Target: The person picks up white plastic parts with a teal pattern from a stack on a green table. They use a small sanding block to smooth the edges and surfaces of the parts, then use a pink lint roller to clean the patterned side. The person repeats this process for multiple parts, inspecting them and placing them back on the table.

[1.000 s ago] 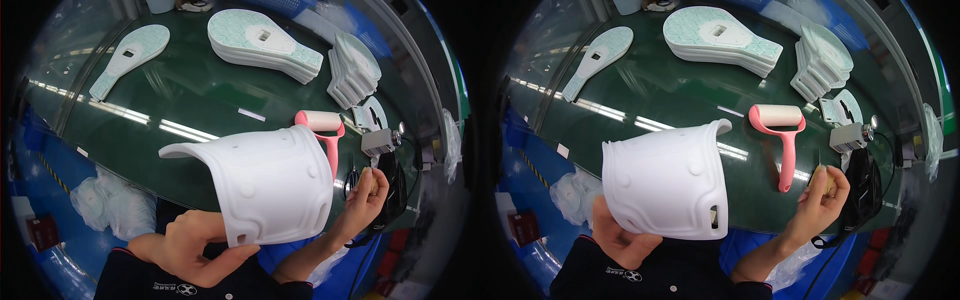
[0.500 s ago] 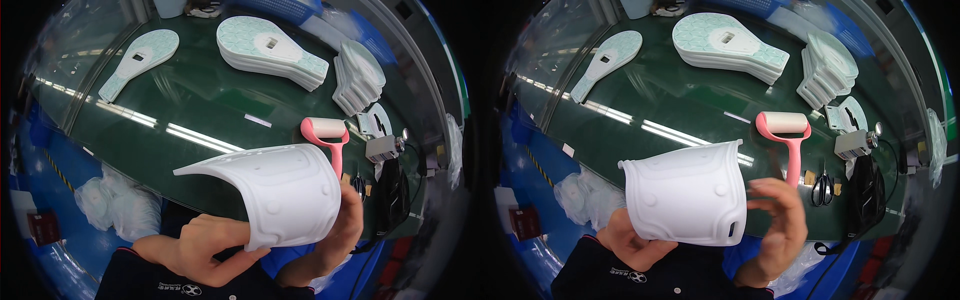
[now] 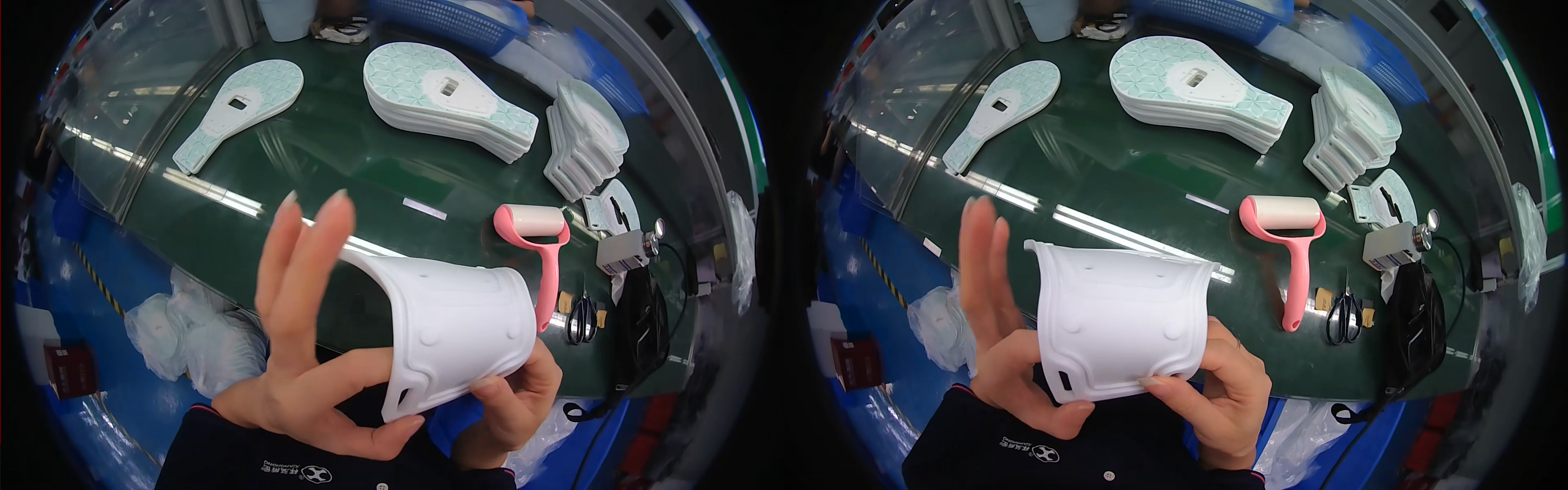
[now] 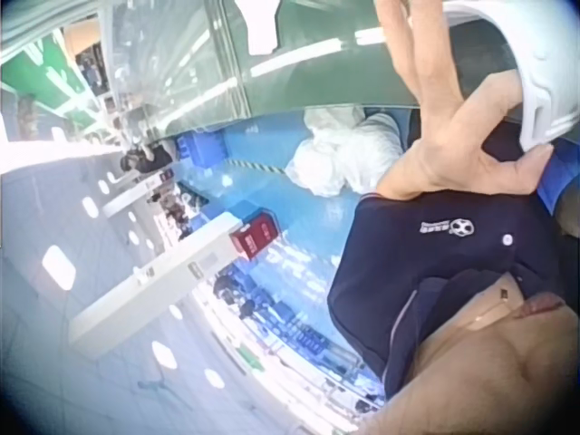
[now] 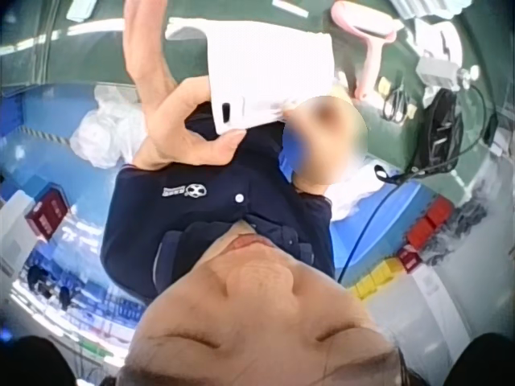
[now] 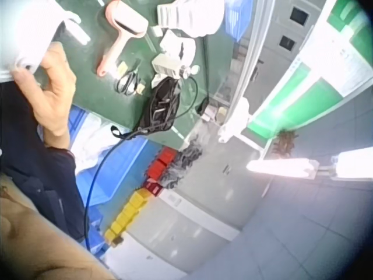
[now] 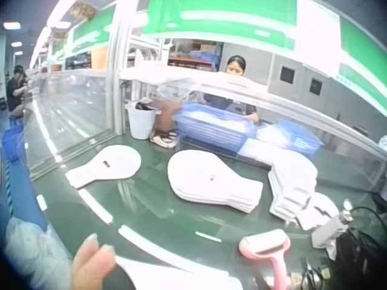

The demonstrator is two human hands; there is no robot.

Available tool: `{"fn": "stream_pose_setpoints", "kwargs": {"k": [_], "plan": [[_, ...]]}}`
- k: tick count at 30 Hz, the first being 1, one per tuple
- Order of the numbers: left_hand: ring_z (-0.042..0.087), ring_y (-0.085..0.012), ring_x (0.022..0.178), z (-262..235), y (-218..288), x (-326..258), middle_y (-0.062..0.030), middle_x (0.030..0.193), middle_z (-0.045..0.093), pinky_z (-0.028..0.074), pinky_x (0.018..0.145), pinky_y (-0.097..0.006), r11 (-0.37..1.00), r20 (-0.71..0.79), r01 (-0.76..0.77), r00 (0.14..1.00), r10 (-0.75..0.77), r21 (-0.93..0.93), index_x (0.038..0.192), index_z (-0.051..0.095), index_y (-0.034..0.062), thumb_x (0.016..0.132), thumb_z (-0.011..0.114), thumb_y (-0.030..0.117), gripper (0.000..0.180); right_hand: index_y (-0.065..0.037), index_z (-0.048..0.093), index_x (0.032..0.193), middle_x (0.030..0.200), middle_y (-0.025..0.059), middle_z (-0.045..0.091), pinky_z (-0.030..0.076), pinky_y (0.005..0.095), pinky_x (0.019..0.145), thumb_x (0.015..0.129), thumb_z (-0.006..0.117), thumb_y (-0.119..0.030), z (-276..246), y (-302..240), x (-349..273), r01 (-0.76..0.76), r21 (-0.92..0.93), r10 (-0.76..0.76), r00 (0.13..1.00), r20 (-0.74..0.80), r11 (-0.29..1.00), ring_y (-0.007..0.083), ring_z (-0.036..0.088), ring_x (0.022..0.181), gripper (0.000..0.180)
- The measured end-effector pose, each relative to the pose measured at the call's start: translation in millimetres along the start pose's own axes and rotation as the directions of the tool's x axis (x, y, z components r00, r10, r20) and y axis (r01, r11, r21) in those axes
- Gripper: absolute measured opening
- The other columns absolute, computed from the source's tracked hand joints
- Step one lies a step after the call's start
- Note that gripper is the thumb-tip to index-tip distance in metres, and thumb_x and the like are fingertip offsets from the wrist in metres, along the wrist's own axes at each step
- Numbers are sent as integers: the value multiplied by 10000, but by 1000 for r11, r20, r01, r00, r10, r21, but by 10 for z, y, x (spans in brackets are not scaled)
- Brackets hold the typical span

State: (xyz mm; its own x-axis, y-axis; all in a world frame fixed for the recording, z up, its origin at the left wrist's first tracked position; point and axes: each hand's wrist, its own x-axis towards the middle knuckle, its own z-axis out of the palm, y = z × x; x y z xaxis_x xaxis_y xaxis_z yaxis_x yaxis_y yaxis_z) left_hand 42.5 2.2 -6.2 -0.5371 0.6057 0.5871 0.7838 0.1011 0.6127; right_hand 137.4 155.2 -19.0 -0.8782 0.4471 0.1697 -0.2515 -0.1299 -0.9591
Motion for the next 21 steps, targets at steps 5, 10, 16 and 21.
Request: {"fn": "stream_pose_setpoints", "kwargs": {"k": [5,10,16,21], "plan": [[302,-423,1127,30,-155,79,-263,1106,429,137,948,-512,974,127,-95,984,123,-205,853,487,53,594,701,216,374,45,557,757,805,142,567,387,271,713,591,655,26,0,33,2,-18,68,22,998,-60,998,179,528,763,193],[533,-283,925,83,-163,45,-180,1004,520,266,919,-475,953,41,-121,990,138,-277,890,494,55,564,711,53,391,53,553,819,833,163,556,387,288,727,655,624,-28,-152,61,38,128,-132,-120,991,66,983,197,522,798,197],[562,-257,871,93,-217,28,-176,982,528,286,920,-448,934,20,-144,987,160,-326,929,498,41,589,680,8,388,4,518,977,978,98,508,344,275,787,750,570,-202,-841,330,425,-76,-982,-438,887,-146,173,177,465,883,310],[575,-237,838,82,-183,38,-168,948,545,296,919,-435,947,15,-143,988,154,-288,910,505,37,599,658,-18,351,-2,514,956,724,45,512,363,222,549,783,546,-220,-1136,571,520,-269,-786,-138,903,-407,557,90,465,625,281]]}}
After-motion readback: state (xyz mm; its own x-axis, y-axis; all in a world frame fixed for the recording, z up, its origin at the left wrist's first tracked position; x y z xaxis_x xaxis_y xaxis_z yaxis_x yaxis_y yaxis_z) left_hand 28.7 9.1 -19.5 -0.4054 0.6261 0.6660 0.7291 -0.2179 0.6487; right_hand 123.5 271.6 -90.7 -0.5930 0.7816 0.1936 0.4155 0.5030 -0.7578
